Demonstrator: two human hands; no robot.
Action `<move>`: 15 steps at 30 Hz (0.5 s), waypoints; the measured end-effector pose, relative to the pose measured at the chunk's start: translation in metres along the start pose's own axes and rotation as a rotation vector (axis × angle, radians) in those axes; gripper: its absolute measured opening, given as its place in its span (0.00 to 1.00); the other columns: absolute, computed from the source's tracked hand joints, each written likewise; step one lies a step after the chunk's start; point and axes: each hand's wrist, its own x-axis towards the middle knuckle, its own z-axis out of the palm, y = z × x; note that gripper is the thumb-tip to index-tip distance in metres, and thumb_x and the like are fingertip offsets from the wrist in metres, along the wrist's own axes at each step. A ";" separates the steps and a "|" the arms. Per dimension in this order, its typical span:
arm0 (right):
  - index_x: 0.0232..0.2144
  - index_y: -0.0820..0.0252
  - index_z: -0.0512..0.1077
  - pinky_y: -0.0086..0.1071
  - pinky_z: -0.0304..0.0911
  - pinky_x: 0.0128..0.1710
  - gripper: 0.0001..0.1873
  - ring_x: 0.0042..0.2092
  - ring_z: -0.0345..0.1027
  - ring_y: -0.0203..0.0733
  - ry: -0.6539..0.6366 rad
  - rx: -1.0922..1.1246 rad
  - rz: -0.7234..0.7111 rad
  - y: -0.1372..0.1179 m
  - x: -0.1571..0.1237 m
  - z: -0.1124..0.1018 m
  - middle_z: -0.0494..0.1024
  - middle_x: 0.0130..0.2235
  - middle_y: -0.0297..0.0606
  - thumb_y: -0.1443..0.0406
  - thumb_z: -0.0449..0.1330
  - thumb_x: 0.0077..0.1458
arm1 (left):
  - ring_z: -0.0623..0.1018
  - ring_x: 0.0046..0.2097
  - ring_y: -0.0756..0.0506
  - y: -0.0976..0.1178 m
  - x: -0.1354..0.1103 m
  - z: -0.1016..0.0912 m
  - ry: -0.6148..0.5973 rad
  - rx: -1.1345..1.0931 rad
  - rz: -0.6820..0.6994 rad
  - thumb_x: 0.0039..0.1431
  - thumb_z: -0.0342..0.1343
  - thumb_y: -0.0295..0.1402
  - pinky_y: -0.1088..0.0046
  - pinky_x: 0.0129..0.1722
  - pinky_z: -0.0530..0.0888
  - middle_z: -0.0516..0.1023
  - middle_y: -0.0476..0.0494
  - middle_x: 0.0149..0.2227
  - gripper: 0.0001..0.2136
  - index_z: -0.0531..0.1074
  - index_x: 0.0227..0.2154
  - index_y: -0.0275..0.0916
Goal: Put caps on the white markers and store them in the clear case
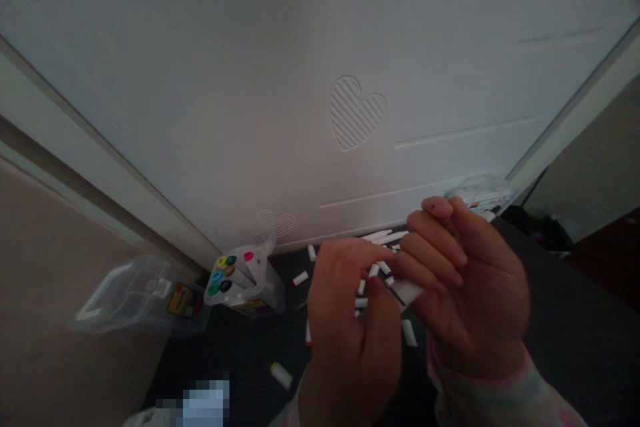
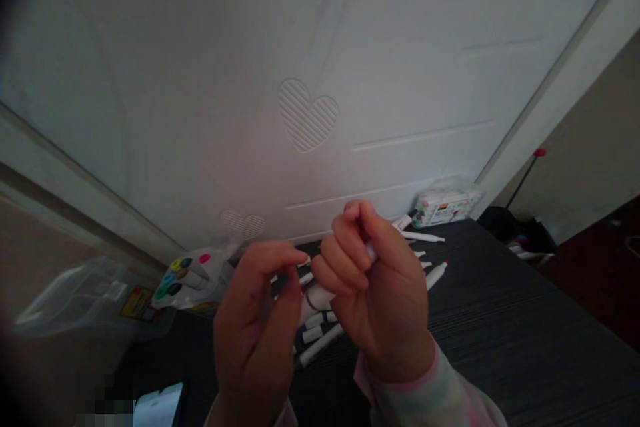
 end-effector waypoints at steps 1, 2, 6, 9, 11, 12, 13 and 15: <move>0.25 0.60 0.63 0.19 0.39 0.12 0.08 0.15 0.35 0.23 -0.023 0.061 0.030 -0.001 -0.001 0.000 0.46 0.16 0.23 0.64 0.51 0.54 | 0.70 0.40 0.49 0.003 -0.001 0.003 -0.024 -0.025 0.030 0.52 0.45 0.21 0.73 0.39 0.68 0.70 0.46 0.36 0.10 0.66 0.34 0.39; 0.23 0.60 0.62 0.18 0.38 0.12 0.09 0.14 0.34 0.23 -0.047 0.124 0.058 -0.002 -0.002 0.001 0.46 0.15 0.22 0.63 0.51 0.54 | 0.70 0.42 0.48 0.007 -0.002 0.007 -0.026 -0.050 0.048 0.52 0.46 0.22 0.71 0.42 0.68 0.70 0.45 0.38 0.10 0.67 0.35 0.39; 0.16 0.60 0.50 0.18 0.33 0.11 0.19 0.13 0.32 0.22 -0.125 0.317 0.128 -0.002 -0.008 0.002 0.44 0.13 0.22 0.61 0.50 0.55 | 0.72 0.42 0.46 0.021 -0.007 0.018 0.130 -0.126 0.036 0.53 0.47 0.28 0.68 0.42 0.71 0.72 0.45 0.40 0.07 0.67 0.35 0.41; 0.16 0.59 0.46 0.20 0.33 0.10 0.20 0.12 0.30 0.24 -0.167 0.339 0.141 -0.001 -0.012 0.004 0.42 0.12 0.22 0.61 0.48 0.56 | 0.73 0.42 0.45 0.021 -0.009 0.016 0.156 -0.105 0.076 0.55 0.47 0.31 0.67 0.40 0.73 0.73 0.46 0.40 0.07 0.68 0.36 0.43; 0.16 0.59 0.46 0.21 0.34 0.10 0.20 0.12 0.30 0.24 -0.163 0.295 0.127 0.000 -0.014 0.005 0.41 0.12 0.22 0.62 0.48 0.55 | 0.74 0.42 0.45 0.018 -0.008 0.011 0.052 -0.070 0.144 0.55 0.47 0.32 0.66 0.41 0.74 0.74 0.45 0.41 0.09 0.67 0.38 0.41; 0.15 0.59 0.46 0.21 0.33 0.10 0.20 0.12 0.29 0.25 -0.149 0.263 0.118 0.000 -0.014 0.006 0.41 0.12 0.22 0.62 0.48 0.55 | 0.74 0.43 0.45 0.017 -0.007 0.008 0.006 -0.054 0.181 0.55 0.47 0.32 0.66 0.41 0.74 0.74 0.45 0.41 0.09 0.67 0.39 0.41; 0.15 0.59 0.46 0.21 0.33 0.09 0.20 0.11 0.29 0.25 -0.135 0.222 0.106 0.000 -0.015 0.008 0.41 0.11 0.22 0.62 0.49 0.54 | 0.74 0.42 0.45 0.017 -0.005 0.006 -0.028 -0.036 0.213 0.55 0.47 0.32 0.66 0.41 0.75 0.74 0.45 0.41 0.09 0.66 0.40 0.41; 0.14 0.59 0.46 0.23 0.32 0.07 0.21 0.10 0.27 0.25 -0.083 0.084 0.077 0.000 -0.016 0.009 0.39 0.10 0.21 0.61 0.50 0.52 | 0.75 0.41 0.45 0.019 -0.004 0.004 -0.005 0.006 0.246 0.56 0.46 0.32 0.65 0.40 0.76 0.76 0.47 0.39 0.09 0.67 0.39 0.44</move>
